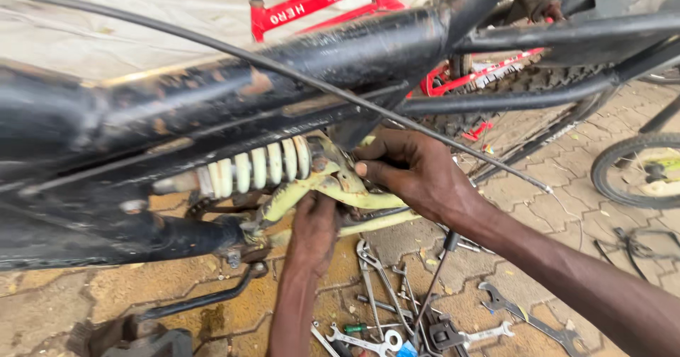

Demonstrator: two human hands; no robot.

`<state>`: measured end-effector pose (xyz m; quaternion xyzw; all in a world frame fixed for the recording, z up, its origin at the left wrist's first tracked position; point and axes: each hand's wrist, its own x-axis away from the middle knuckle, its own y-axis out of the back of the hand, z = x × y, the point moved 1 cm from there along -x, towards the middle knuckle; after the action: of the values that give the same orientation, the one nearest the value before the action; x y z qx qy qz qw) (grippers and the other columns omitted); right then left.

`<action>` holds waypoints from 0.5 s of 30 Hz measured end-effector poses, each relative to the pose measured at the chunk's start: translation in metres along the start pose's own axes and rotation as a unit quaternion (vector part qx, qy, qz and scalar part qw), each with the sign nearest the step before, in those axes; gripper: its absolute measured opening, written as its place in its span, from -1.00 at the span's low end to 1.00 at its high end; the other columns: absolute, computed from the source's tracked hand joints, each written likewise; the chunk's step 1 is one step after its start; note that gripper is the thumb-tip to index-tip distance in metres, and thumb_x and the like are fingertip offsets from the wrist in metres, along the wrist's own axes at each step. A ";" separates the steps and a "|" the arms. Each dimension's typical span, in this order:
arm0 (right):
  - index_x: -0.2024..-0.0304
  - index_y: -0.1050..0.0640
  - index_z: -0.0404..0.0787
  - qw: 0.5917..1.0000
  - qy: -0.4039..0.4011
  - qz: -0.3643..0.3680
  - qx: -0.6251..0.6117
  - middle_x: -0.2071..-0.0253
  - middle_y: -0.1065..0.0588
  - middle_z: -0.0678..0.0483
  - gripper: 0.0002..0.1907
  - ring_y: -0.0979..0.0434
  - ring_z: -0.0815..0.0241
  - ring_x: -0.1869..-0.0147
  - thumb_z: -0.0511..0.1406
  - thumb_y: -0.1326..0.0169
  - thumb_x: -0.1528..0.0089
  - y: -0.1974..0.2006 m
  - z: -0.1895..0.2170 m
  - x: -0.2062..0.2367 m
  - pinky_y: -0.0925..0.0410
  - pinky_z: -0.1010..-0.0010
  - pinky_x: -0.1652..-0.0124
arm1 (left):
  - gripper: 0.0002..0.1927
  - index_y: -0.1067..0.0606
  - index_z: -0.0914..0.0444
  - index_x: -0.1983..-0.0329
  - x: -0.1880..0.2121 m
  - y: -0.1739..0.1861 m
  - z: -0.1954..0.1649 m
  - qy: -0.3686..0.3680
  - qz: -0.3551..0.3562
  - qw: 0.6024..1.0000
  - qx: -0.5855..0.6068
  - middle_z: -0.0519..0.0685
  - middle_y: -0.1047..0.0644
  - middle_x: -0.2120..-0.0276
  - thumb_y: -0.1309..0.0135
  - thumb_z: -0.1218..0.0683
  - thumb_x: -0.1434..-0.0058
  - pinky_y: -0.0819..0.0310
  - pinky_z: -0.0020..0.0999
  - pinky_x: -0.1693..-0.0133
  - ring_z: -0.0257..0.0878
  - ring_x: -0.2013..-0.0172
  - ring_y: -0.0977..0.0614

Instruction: The person works under a bicycle frame, first fitting a component near the rear wheel and suspension by hand, then tightening bolts using an adjustable wrench and a spanner. They reposition the bike, pick tools from the ground, and continue tightening fasteners around the rear axle area.

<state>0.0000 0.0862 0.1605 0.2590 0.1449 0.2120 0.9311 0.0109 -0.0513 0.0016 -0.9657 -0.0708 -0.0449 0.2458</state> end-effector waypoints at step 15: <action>0.08 -0.65 -0.33 0.998 0.042 -0.016 0.039 0.32 -0.63 0.11 -0.77 -0.56 0.42 0.26 -0.35 -0.22 -0.23 -0.004 -0.001 0.006 -0.46 0.50 0.28 | -0.75 -0.48 0.30 0.20 -0.001 -0.005 0.018 -0.298 0.033 0.953 0.041 -0.13 -0.36 0.43 0.08 0.05 -0.52 -0.19 -0.48 0.38 -0.42 0.44 -0.29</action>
<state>0.0066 0.0866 0.1570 0.2841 0.1962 0.2023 0.9164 0.0103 -0.0387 -0.0120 -0.9261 -0.1109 0.2561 0.2540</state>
